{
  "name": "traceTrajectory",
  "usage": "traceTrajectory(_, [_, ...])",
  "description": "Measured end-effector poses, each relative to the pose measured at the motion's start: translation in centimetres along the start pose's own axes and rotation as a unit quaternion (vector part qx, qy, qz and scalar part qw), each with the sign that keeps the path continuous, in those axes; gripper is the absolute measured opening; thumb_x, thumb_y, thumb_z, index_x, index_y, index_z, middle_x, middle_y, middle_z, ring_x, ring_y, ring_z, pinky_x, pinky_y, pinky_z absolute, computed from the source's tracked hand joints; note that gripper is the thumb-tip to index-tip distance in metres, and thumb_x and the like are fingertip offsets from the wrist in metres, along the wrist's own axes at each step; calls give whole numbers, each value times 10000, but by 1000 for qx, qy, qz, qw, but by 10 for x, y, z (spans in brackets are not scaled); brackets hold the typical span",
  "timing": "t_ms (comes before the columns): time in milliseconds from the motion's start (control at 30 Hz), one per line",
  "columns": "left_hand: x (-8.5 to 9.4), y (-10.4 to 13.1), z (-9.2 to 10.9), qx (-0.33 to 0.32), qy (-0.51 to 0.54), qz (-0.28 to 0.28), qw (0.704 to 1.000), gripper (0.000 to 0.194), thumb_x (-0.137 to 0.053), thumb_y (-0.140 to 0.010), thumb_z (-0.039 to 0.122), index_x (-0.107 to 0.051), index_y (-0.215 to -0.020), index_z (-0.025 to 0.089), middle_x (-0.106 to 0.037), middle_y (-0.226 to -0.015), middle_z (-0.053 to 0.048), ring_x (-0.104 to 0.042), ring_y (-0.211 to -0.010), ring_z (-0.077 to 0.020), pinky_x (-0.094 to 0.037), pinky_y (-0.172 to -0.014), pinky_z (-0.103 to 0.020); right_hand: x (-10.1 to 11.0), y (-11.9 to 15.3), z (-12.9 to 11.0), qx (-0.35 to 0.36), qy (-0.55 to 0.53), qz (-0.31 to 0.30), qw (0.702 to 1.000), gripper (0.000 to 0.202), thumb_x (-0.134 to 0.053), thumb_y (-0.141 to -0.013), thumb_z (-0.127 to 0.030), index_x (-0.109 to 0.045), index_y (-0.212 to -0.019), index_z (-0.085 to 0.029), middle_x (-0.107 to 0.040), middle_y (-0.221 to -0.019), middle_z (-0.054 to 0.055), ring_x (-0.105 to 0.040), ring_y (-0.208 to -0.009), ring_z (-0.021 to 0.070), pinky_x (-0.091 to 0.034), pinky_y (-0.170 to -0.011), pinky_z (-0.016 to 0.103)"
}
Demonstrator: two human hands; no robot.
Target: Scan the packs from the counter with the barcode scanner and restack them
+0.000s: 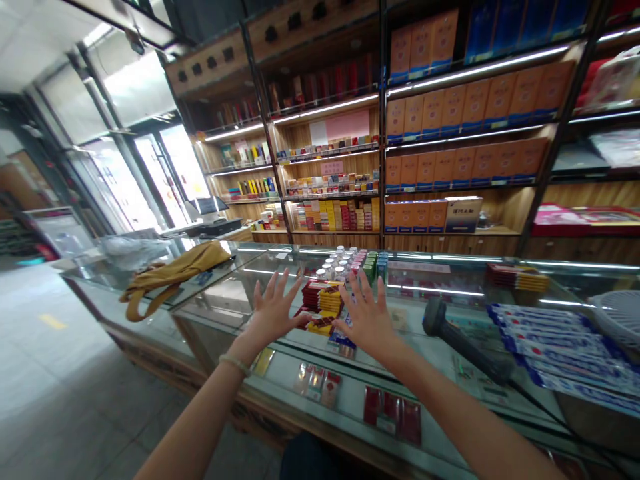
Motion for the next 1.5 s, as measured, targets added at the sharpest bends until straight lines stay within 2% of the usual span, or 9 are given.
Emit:
traceTrajectory(167, [18,-10,32,-27,9,58,998,873,-661,-830,669,-366,-1583,340,-217,-1708,-115,-174,-1570,-379,87,-1235,-611,6,9,36,-19,10,14,1000,822,-529,-923,-695,-303,-1609,-302,-124,-1723,123,-62,-1590,361,119,-1218,651])
traceTrajectory(300, [21,-20,58,-38,29,80,996,853,-662,-843,643,-373,-1581,328,-239,-1701,-127,-195,-1563,-387,75,-1238,-615,8,16,60,-34,30,13,999,789,-491,-937,-702,-315,-1603,-316,-148,-1721,121,-80,-1588,360,91,-1220,657])
traceTrajectory(500, [21,-38,101,-52,52,108,991,785,-658,-862,605,-422,-1558,329,-271,-1689,-133,-220,-1554,-385,59,-1234,-628,27,28,99,-57,55,24,997,739,-482,-946,-694,-365,-1580,-334,-181,-1716,124,-123,-1581,362,60,-1220,660])
traceTrajectory(633, [19,-54,137,-72,73,120,987,760,-644,-873,607,-441,-1548,321,-285,-1682,-141,-230,-1549,-378,51,-1234,-633,42,41,131,-71,78,23,994,725,-478,-954,-679,-386,-1573,-315,-191,-1711,136,-147,-1576,361,57,-1224,655])
traceTrajectory(800, [26,-73,194,-105,101,128,981,728,-636,-890,589,-460,-1537,305,-291,-1677,-153,-223,-1552,-372,40,-1237,-632,63,63,177,-107,121,19,987,695,-479,-963,-655,-413,-1561,-306,-217,-1707,127,-139,-1577,355,49,-1227,654])
traceTrajectory(933, [31,-86,239,-122,125,125,977,713,-632,-901,569,-458,-1538,299,-290,-1674,-166,-220,-1553,-371,5,-1234,-645,78,83,214,-138,146,17,979,671,-469,-974,-644,-440,-1547,-297,-262,-1693,128,-169,-1567,363,12,-1225,663])
traceTrajectory(1100, [24,-101,284,-134,150,100,975,695,-606,-912,578,-447,-1542,333,-327,-1660,-149,-249,-1542,-372,-36,-1234,-659,89,103,255,-174,171,17,970,665,-449,-980,-649,-458,-1537,-286,-278,-1686,138,-190,-1561,368,-4,-1223,666])
traceTrajectory(1300, [19,-124,320,-126,177,91,972,661,-586,-924,574,-476,-1525,321,-322,-1663,-146,-257,-1538,-372,-73,-1231,-673,96,103,299,-208,181,8,961,645,-440,-998,-604,-429,-1553,-276,-288,-1683,134,-183,-1562,365,-19,-1221,666])
traceTrajectory(1500, [17,-161,358,-112,202,64,971,668,-524,-954,577,-448,-1544,274,-274,-1678,-169,-252,-1537,-380,-139,-1219,-683,106,100,367,-270,204,6,941,642,-491,-991,-524,-413,-1558,-234,-275,-1683,162,-159,-1568,367,-36,-1207,683])
Point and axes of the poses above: each hand's wrist, its own y-axis away from the middle knuckle, its own x-axis out of the back of the hand, z = x × y, the point moved 10 cm from there along -y, towards the middle knuckle
